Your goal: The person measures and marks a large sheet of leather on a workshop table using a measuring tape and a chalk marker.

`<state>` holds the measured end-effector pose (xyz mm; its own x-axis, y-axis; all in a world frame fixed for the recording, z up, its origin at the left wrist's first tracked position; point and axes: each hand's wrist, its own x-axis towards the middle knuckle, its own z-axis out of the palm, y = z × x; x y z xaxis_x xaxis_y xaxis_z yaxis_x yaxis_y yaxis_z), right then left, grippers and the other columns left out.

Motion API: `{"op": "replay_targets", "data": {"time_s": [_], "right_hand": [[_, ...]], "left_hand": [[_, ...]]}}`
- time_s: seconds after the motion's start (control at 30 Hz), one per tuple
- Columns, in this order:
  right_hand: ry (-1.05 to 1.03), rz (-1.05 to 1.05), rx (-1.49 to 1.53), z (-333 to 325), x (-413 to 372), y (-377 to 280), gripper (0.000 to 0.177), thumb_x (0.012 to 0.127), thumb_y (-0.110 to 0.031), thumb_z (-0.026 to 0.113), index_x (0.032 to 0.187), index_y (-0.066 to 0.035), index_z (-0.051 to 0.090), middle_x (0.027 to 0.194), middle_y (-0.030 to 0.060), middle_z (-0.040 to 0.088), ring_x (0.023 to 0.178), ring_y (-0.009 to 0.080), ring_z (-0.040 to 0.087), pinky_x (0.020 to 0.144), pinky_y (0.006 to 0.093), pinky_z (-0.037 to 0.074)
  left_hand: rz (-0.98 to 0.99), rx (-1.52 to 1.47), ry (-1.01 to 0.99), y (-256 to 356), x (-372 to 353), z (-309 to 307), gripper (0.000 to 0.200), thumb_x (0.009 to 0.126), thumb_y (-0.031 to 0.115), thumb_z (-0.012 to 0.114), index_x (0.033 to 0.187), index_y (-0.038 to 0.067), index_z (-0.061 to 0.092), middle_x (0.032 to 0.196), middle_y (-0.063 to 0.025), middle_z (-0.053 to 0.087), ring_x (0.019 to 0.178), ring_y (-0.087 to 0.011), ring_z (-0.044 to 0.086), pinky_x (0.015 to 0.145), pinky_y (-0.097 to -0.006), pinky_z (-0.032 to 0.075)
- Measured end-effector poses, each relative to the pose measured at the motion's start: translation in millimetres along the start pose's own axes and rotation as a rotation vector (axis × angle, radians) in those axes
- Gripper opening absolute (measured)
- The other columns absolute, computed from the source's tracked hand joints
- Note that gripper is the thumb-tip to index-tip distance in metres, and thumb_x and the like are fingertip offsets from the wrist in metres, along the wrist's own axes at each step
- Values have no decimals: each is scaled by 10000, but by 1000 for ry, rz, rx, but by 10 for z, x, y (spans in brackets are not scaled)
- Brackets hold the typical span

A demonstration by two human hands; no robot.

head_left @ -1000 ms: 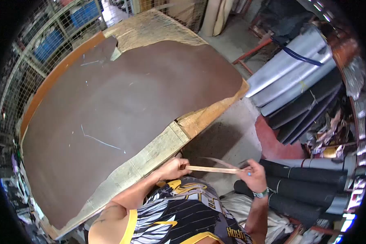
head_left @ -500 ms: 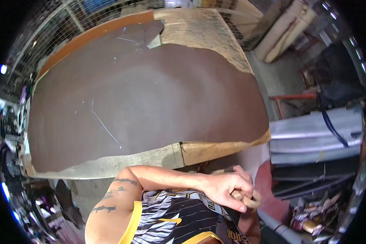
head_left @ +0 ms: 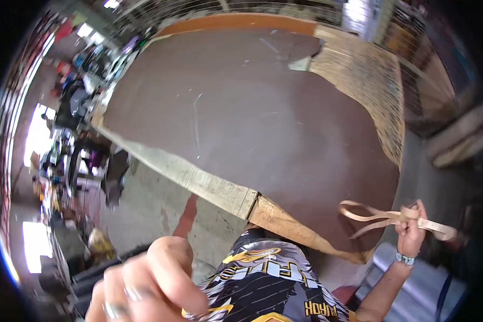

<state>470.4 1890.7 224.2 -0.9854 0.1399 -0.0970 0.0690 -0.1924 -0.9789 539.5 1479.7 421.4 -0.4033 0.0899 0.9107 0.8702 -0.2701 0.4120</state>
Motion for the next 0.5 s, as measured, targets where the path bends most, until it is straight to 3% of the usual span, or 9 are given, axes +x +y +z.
{"op": "replay_targets", "data": {"time_s": [0.03, 0.1, 0.17, 0.2, 0.3, 0.33, 0.37, 0.43, 0.5], "right_hand": [[-87, -13, 63, 27, 236, -46, 401, 1004, -120, 503, 1387, -27, 430, 799, -24, 494, 583, 29, 410, 470, 176, 323], [-300, -34, 46, 107, 616, -96, 397, 1016, -112, 484, 1402, -41, 423, 811, -21, 495, 584, 30, 395, 471, 173, 311], [-313, -65, 43, 209, 773, 0, 421, 998, -85, 504, 1408, -40, 417, 833, -12, 506, 604, 37, 419, 482, 170, 326], [-317, -52, 44, 266, 791, 22, 440, 988, -72, 511, 1415, -38, 409, 844, -8, 510, 613, 38, 429, 487, 169, 333], [-369, 5, 20, 412, 756, 71, 484, 964, -47, 534, 1422, -19, 379, 888, 21, 540, 612, 42, 427, 492, 182, 345], [-483, 70, 4, 469, 763, 116, 456, 960, -49, 542, 1393, -16, 403, 895, 27, 555, 612, 46, 446, 492, 181, 353], [-591, 138, -12, 546, 739, 162, 428, 956, -51, 550, 1364, -14, 427, 903, 34, 570, 612, 50, 466, 493, 180, 360], [-652, 209, -194, 789, 498, 266, 330, 937, -80, 597, 1250, -24, 509, 882, 40, 603, 631, 62, 514, 503, 174, 381], [-921, 149, -378, 951, 327, 501, 207, 919, -125, 643, 1087, -20, 586, 827, 35, 624, 657, 102, 558, 524, 231, 425]], "left_hand": [[82, 4, 18, 115, 63, 125, 254, 958, 124, 602, 1204, 188, 608, 641, -4, 583, 481, -170, 479, 439, -285, 323], [-230, -29, 189, 264, 115, 310, 115, 914, 31, 605, 890, 136, 648, 528, -2, 485, 406, -108, 348, 409, -275, 197], [-215, -100, 223, 252, 15, 440, 155, 897, 4, 595, 798, 119, 628, 515, -1, 467, 390, -98, 320, 406, -266, 173], [-212, -133, 133, 247, -29, 402, 178, 901, 3, 589, 758, 108, 609, 501, -5, 455, 379, -96, 306, 400, -265, 166], [-208, 145, 325, 314, -26, 560, 181, 892, -1, 599, 747, 108, 594, 510, -10, 456, 381, -97, 308, 398, -263, 171], [-210, 249, 376, 372, -1, 628, 165, 882, 1, 610, 789, 132, 647, 522, -8, 462, 395, -105, 334, 399, -270, 195], [-46, 12, 363, 241, -13, 584, 162, 880, 44, 639, 938, 184, 695, 543, 2, 485, 420, -109, 370, 403, -283, 216], [167, 184, 96, 390, -23, 365, 227, 890, 163, 681, 1110, 220, 674, 561, 20, 500, 433, -113, 389, 417, -276, 220], [207, 720, -5, 1074, 92, 377, 319, 871, 328, 718, 1125, 143, 663, 658, -30, 613, 477, -146, 499, 406, -317, 333]]}}
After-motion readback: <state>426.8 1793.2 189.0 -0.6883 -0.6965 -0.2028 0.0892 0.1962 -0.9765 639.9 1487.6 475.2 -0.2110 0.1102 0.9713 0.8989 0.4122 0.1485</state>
